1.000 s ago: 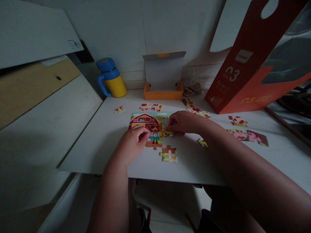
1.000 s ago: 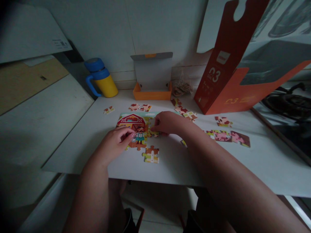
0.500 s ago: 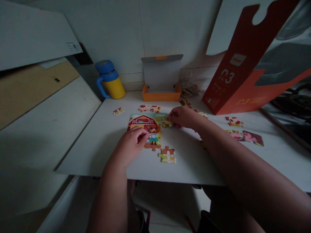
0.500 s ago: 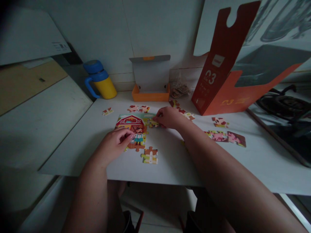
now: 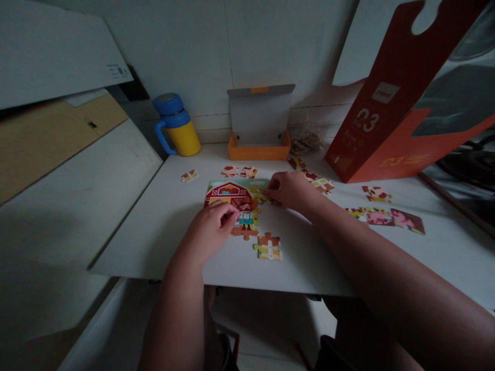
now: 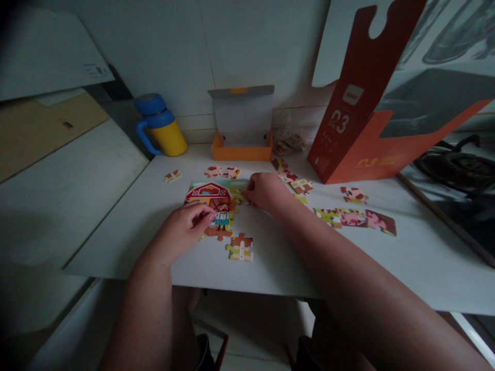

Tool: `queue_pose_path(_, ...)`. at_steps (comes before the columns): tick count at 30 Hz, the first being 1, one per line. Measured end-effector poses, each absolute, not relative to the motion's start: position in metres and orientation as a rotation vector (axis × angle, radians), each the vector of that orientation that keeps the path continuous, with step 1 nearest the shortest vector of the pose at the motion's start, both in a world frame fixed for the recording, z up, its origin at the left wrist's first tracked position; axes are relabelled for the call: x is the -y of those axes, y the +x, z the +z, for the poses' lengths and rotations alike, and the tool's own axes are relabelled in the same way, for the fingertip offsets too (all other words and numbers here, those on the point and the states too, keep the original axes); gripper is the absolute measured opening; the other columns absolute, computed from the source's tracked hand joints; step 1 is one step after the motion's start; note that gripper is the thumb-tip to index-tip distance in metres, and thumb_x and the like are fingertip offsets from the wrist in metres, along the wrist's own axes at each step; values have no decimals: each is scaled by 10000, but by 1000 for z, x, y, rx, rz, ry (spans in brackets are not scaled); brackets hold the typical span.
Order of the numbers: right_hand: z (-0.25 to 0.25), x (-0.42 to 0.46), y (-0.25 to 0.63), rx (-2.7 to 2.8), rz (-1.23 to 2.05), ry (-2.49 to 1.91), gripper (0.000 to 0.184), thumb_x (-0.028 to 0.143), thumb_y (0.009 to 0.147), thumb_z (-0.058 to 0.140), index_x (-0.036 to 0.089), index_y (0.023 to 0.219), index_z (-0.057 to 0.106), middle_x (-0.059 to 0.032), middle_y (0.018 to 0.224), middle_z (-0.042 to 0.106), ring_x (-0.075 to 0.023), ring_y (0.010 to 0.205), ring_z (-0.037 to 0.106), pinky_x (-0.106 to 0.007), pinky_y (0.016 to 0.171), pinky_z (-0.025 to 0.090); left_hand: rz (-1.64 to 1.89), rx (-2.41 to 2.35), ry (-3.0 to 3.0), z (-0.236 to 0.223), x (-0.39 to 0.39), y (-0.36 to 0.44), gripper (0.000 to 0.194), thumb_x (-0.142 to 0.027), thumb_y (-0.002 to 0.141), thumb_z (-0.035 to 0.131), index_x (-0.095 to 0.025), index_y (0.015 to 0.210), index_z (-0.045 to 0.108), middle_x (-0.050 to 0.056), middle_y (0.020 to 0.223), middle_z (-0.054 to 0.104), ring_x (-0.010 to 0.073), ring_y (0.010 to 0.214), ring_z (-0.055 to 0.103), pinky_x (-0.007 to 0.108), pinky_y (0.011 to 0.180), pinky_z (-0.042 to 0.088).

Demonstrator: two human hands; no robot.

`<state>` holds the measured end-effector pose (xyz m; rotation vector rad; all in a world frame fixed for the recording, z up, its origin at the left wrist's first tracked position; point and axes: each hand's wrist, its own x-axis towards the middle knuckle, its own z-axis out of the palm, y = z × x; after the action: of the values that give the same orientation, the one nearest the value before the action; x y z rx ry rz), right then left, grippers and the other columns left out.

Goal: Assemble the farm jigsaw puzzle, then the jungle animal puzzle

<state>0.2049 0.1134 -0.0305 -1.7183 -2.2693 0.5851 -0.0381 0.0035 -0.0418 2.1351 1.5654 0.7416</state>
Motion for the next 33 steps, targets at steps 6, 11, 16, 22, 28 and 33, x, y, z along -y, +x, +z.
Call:
queue_pose_path(6,-30,-110,204,2317,520,-1687,117,323,941,719,225,962,780,-44,831,797,-179,685,679,-279,617,425,731,-1572,2134,-42,-4,-38,142,-255,1046,578,-238,984,705,36,1057,750,213,1017,691,381,926,526)
queue_pose_path(11,-32,-108,204,2450,348,-1483,270,429,948,710,254,1136,795,-76,1041,771,-207,825,677,-300,713,442,740,-1571,2133,-43,-3,-39,134,-250,1042,584,-241,996,709,34,1065,750,210,1015,689,379,928,524)
queue_pose_path(16,-35,-107,207,2538,343,-1317,378,468,968,699,219,1242,774,-123,1217,710,-228,939,686,-315,831,483,730,-1571,2129,-40,-3,-39,138,-243,1040,579,-245,988,707,32,1065,754,211,1013,696,373,920,526)
queue_pose_path(22,-32,-108,208,2581,396,-1251,425,479,944,743,192,1257,756,-135,1234,710,-245,1000,686,-319,872,491,728,-1570,2140,-42,-3,-39,143,-248,1041,577,-246,994,711,39,1065,764,219,1016,707,380,914,536)
queue_pose_path(28,-32,-111,210,2605,377,-1303,431,488,945,724,201,1265,754,-128,1215,724,-245,970,681,-328,839,479,740,-1569,2120,-42,-3,-39,142,-240,1036,580,-250,999,716,39,1076,770,217,1027,715,374,926,545)
queue_pose_path(33,-33,-112,210,2621,380,-1286,445,490,956,714,209,1299,757,-127,1222,725,-249,1005,682,-318,849,478,731,-1558,2126,-40,-3,-39,137,-241,1042,575,-246,995,703,31,1064,763,210,1016,707,370,923,534)
